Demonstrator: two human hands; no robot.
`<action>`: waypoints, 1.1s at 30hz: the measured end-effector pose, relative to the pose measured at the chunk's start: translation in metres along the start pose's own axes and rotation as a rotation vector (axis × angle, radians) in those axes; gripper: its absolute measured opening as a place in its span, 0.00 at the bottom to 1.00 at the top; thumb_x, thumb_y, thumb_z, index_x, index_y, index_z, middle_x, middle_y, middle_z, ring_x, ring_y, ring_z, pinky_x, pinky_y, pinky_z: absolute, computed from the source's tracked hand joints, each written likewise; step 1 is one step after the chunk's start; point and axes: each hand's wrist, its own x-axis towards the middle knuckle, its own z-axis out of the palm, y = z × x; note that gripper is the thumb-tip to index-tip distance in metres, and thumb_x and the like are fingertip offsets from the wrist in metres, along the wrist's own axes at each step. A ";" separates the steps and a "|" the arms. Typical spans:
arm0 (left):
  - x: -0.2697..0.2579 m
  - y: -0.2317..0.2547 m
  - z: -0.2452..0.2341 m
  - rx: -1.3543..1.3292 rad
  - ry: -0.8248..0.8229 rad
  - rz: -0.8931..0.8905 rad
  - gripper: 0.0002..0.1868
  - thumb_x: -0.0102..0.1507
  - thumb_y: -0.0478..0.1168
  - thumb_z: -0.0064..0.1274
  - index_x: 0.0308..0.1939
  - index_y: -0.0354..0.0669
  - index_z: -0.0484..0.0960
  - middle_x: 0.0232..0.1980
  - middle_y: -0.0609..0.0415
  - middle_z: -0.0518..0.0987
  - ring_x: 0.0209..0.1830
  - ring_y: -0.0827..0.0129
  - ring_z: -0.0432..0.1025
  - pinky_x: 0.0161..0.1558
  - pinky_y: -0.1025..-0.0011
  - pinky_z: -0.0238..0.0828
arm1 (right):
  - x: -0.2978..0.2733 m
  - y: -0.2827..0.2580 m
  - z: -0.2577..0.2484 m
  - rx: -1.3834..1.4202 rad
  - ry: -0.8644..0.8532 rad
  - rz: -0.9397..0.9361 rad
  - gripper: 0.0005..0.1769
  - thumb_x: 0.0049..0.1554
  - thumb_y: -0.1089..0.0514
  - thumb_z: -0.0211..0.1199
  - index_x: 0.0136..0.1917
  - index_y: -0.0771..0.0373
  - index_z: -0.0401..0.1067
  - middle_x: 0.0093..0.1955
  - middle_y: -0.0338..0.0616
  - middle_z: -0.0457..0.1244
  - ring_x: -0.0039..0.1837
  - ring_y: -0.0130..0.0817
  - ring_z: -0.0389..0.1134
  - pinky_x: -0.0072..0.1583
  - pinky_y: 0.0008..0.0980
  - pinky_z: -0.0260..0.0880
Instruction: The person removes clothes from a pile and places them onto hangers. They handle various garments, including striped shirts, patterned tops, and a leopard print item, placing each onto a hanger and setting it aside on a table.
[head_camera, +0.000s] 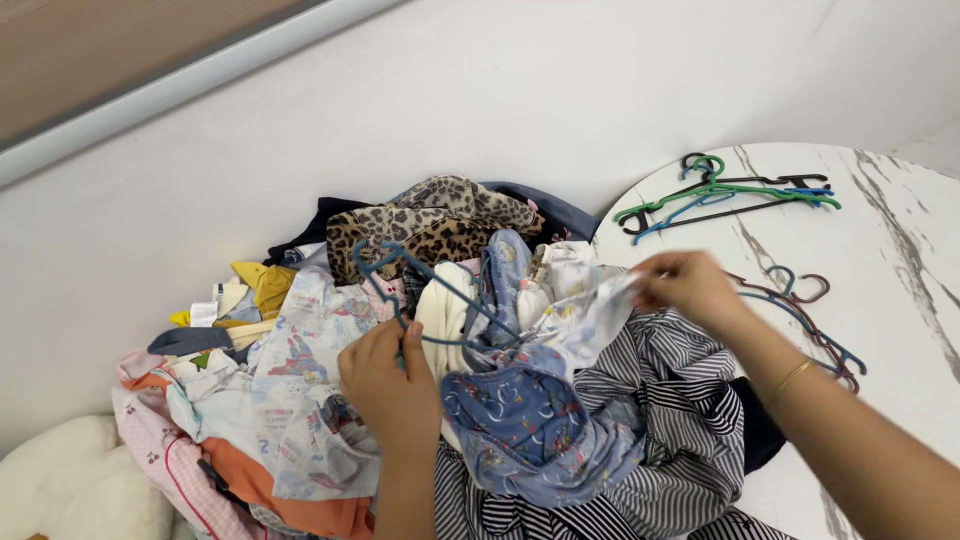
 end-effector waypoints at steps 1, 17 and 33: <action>0.007 0.009 0.000 0.011 0.029 -0.008 0.12 0.68 0.45 0.57 0.38 0.39 0.85 0.38 0.56 0.79 0.43 0.61 0.70 0.59 0.56 0.60 | -0.009 -0.003 0.012 -0.128 -0.038 0.032 0.14 0.56 0.65 0.63 0.57 0.67 0.78 0.44 0.55 0.74 0.42 0.38 0.75 0.48 0.35 0.78; 0.004 0.101 0.075 -1.118 -0.814 -0.827 0.27 0.68 0.59 0.42 0.49 0.41 0.85 0.42 0.52 0.83 0.37 0.70 0.74 0.37 0.67 0.72 | -0.075 -0.023 0.037 -0.615 0.360 -0.669 0.12 0.56 0.59 0.66 0.55 0.58 0.79 0.44 0.49 0.71 0.49 0.47 0.72 0.50 0.43 0.73; -0.135 0.187 0.205 -0.561 -0.852 -0.087 0.19 0.59 0.38 0.60 0.53 0.37 0.81 0.57 0.43 0.75 0.60 0.47 0.67 0.62 0.57 0.62 | -0.004 0.218 -0.176 -0.467 0.526 0.294 0.21 0.68 0.51 0.51 0.71 0.57 0.73 0.41 0.64 0.67 0.45 0.57 0.68 0.50 0.51 0.69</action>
